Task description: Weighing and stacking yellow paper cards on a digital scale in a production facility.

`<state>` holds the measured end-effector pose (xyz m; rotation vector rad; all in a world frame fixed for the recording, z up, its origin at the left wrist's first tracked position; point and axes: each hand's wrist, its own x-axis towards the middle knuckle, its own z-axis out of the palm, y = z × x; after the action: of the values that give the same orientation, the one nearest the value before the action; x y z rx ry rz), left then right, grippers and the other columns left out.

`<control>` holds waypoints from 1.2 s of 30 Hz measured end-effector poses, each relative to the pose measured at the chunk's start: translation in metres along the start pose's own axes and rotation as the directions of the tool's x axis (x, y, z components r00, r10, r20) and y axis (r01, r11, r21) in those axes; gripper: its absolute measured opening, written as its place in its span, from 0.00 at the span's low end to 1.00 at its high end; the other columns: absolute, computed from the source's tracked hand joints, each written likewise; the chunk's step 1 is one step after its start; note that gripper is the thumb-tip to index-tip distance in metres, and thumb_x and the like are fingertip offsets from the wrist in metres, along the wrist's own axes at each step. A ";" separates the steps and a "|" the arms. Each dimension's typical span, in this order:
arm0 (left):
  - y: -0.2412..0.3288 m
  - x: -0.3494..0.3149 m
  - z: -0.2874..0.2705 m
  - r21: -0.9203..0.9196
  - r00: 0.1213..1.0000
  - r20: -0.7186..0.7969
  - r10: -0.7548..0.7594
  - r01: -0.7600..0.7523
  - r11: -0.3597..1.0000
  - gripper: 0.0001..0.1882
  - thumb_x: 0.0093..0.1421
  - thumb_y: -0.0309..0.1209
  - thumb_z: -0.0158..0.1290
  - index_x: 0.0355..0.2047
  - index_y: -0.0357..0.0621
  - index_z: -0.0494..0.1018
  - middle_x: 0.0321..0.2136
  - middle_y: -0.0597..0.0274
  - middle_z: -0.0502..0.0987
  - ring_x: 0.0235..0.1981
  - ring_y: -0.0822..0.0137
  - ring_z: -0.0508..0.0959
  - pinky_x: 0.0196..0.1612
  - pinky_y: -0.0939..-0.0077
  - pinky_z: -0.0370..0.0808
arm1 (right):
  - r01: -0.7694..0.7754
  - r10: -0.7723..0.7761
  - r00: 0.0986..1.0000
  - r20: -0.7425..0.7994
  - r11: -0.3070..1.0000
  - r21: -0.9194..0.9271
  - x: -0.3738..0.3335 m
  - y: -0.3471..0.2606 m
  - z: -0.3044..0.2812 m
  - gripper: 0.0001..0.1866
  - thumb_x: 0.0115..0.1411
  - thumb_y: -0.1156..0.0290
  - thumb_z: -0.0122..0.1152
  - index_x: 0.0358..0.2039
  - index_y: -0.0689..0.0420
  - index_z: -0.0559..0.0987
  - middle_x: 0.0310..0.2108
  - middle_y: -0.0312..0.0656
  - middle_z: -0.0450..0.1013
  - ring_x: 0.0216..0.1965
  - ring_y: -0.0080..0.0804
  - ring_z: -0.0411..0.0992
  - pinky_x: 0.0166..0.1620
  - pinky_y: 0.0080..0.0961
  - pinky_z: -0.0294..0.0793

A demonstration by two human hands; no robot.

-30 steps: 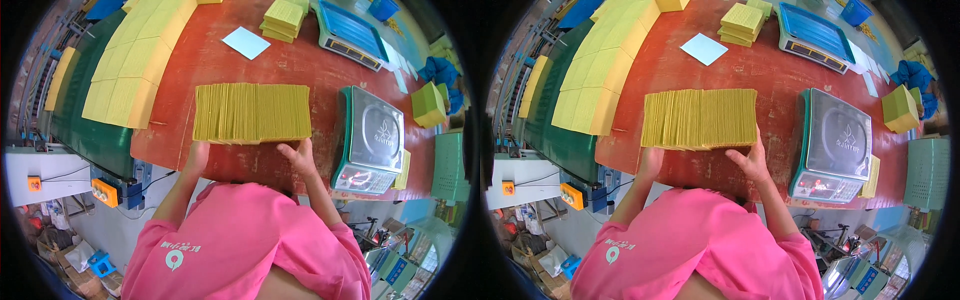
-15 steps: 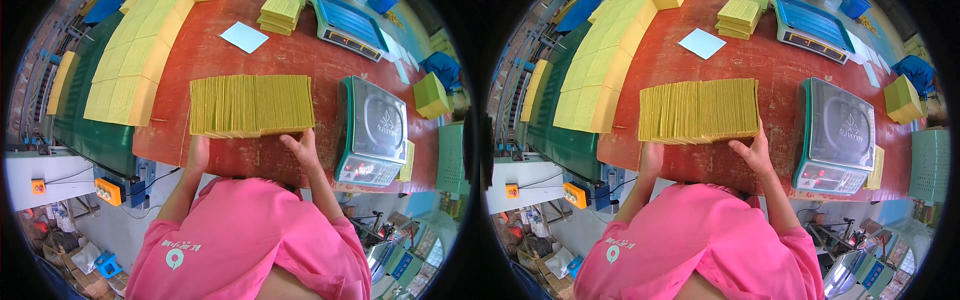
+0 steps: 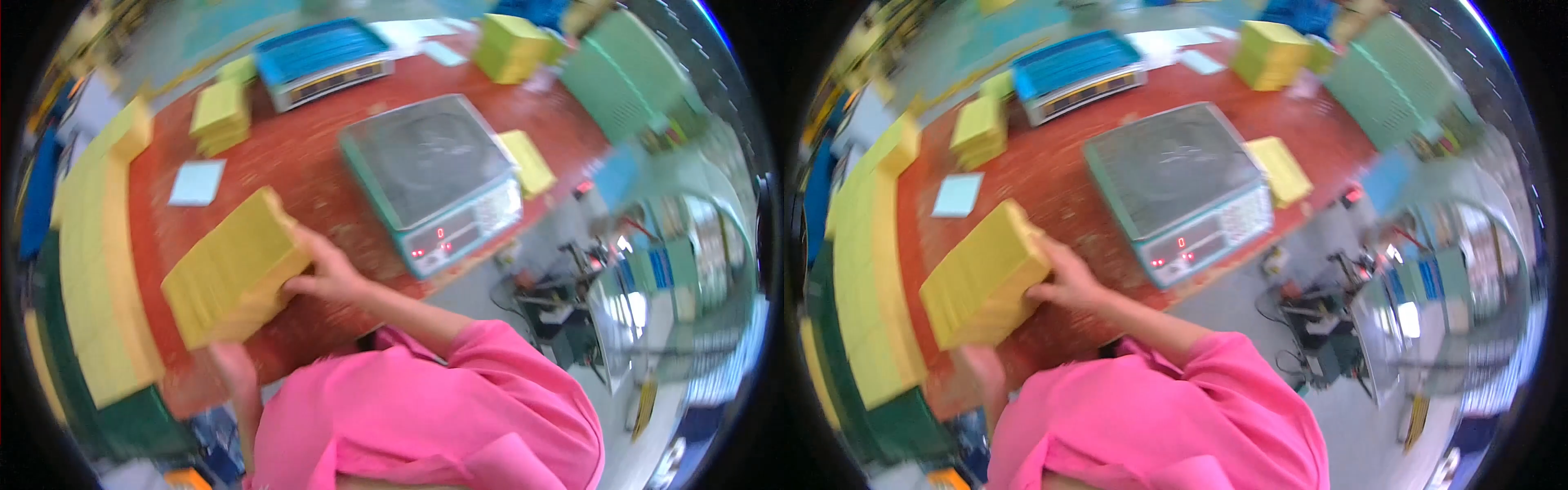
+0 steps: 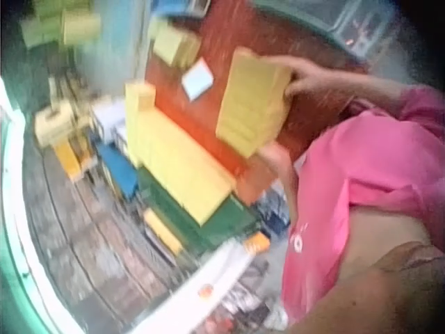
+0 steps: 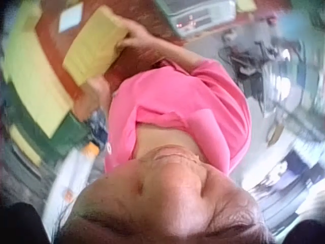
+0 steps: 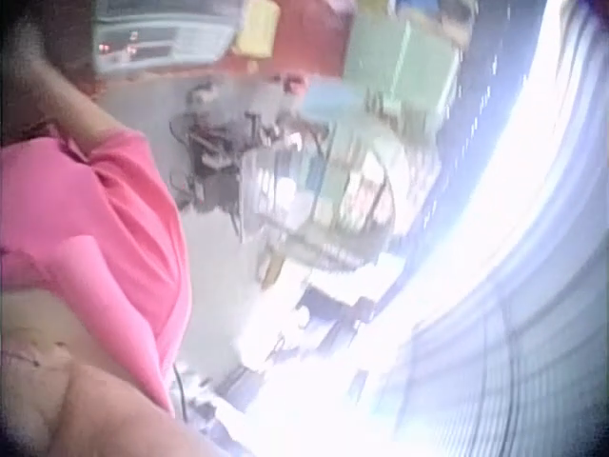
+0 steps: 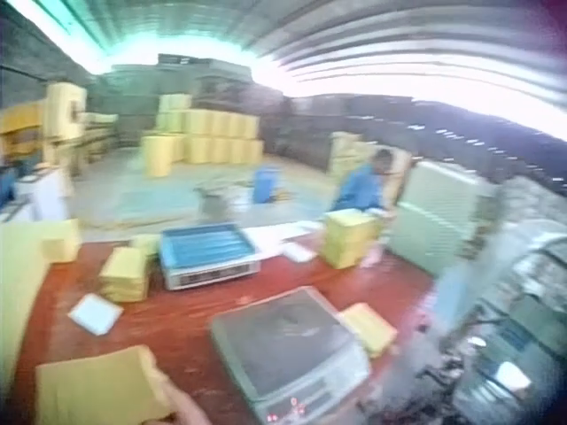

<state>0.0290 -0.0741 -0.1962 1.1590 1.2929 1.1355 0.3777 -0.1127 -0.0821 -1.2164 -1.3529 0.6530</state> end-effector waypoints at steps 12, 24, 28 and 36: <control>0.187 -0.031 0.093 -0.513 0.980 0.166 -0.108 0.180 0.839 0.35 0.72 0.54 0.33 0.69 0.41 0.51 0.68 0.56 0.56 0.67 0.60 0.58 0.68 0.61 0.56 | -0.229 0.199 0.973 -0.114 0.882 -0.412 -0.015 -0.102 -0.065 0.45 0.48 0.52 0.73 0.62 0.61 0.65 0.53 0.56 0.69 0.56 0.54 0.66 0.57 0.42 0.68; 0.204 -0.065 0.100 0.423 0.932 0.304 -0.198 0.055 0.905 0.38 0.61 0.51 0.54 0.61 0.34 0.60 0.52 0.46 0.75 0.55 0.54 0.74 0.56 0.62 0.68 | -0.454 0.536 0.834 0.133 0.802 -0.388 -0.029 -0.086 -0.076 0.27 0.58 0.54 0.64 0.43 0.68 0.75 0.40 0.63 0.75 0.44 0.57 0.75 0.47 0.43 0.73; 0.198 -0.057 0.097 0.602 0.951 0.257 -0.170 -0.020 0.798 0.36 0.58 0.54 0.56 0.53 0.34 0.64 0.46 0.39 0.76 0.50 0.45 0.76 0.52 0.56 0.70 | -0.420 0.511 0.836 0.201 0.831 -0.366 -0.027 -0.075 -0.071 0.28 0.59 0.52 0.64 0.42 0.69 0.75 0.36 0.63 0.75 0.42 0.58 0.75 0.46 0.43 0.73; 0.210 -0.067 0.127 0.806 0.995 0.085 0.057 -0.102 0.583 0.43 0.54 0.49 0.62 0.60 0.30 0.59 0.55 0.35 0.67 0.57 0.42 0.68 0.58 0.55 0.65 | -0.426 0.475 0.814 0.334 0.880 -0.211 -0.025 -0.065 -0.095 0.32 0.60 0.53 0.63 0.51 0.71 0.71 0.41 0.63 0.76 0.47 0.53 0.76 0.48 0.38 0.74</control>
<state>0.1654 -0.1192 0.0141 1.9150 1.8123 0.5134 0.4445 -0.1814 -0.0133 -1.5982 -1.4402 1.2065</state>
